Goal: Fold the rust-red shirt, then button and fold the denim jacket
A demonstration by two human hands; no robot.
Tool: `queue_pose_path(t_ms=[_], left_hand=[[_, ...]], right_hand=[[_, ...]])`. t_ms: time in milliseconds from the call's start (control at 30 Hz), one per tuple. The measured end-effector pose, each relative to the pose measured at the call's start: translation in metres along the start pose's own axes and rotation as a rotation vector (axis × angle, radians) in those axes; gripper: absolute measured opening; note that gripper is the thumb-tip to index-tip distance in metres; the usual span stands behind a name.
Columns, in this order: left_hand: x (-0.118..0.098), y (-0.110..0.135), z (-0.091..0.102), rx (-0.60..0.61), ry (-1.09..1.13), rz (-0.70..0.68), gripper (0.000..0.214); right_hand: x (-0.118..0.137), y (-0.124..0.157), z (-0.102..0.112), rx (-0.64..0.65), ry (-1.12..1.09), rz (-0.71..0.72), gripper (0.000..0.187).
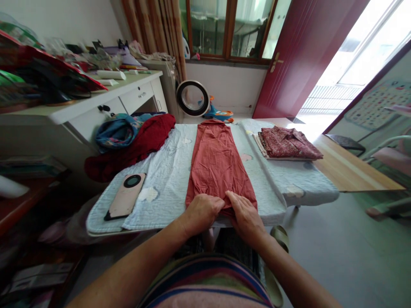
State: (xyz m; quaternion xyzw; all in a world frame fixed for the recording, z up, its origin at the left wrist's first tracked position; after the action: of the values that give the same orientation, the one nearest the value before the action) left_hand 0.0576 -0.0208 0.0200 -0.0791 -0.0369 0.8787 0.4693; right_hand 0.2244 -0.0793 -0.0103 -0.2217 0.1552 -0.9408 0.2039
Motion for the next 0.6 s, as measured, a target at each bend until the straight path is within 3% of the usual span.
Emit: queue_pose_path(t_ms=[167, 333, 467, 500, 600], left_hand=[[0.001, -0.001, 0.003, 0.013, 0.015, -0.008, 0.013], [0.007, 0.002, 0.013, 0.139, 0.143, 0.029, 0.014], [0.034, -0.010, 0.044, 0.349, 0.442, -0.027, 0.038], [0.043, -0.017, 0.051, 0.369, 0.520, -0.032, 0.035], [0.069, -0.052, 0.059, 0.241, 0.579, -0.031, 0.032]], right_hand=[[-0.001, -0.017, 0.014, 0.067, -0.054, 0.072, 0.049], [0.001, -0.029, 0.023, 0.222, -0.083, 0.075, 0.025], [0.000, -0.037, 0.029, 0.314, -0.095, 0.054, 0.021], [-0.001, -0.040, 0.031, 0.326, -0.094, 0.050, 0.021], [-0.001, -0.048, 0.039, 0.365, -0.085, 0.042, 0.020]])
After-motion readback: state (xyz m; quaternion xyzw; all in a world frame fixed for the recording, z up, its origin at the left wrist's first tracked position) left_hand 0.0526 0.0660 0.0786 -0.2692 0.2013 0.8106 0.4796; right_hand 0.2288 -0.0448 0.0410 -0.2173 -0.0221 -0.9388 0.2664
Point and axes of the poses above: each hand's wrist, its own y-axis away from the middle knuckle, its own z-axis out of the back of the hand, x = y × z, the point moved 2 cm from there along -y, towards the middle knuckle, and after that the axes turned 5 degrees about -y, right-handed, at the moved point
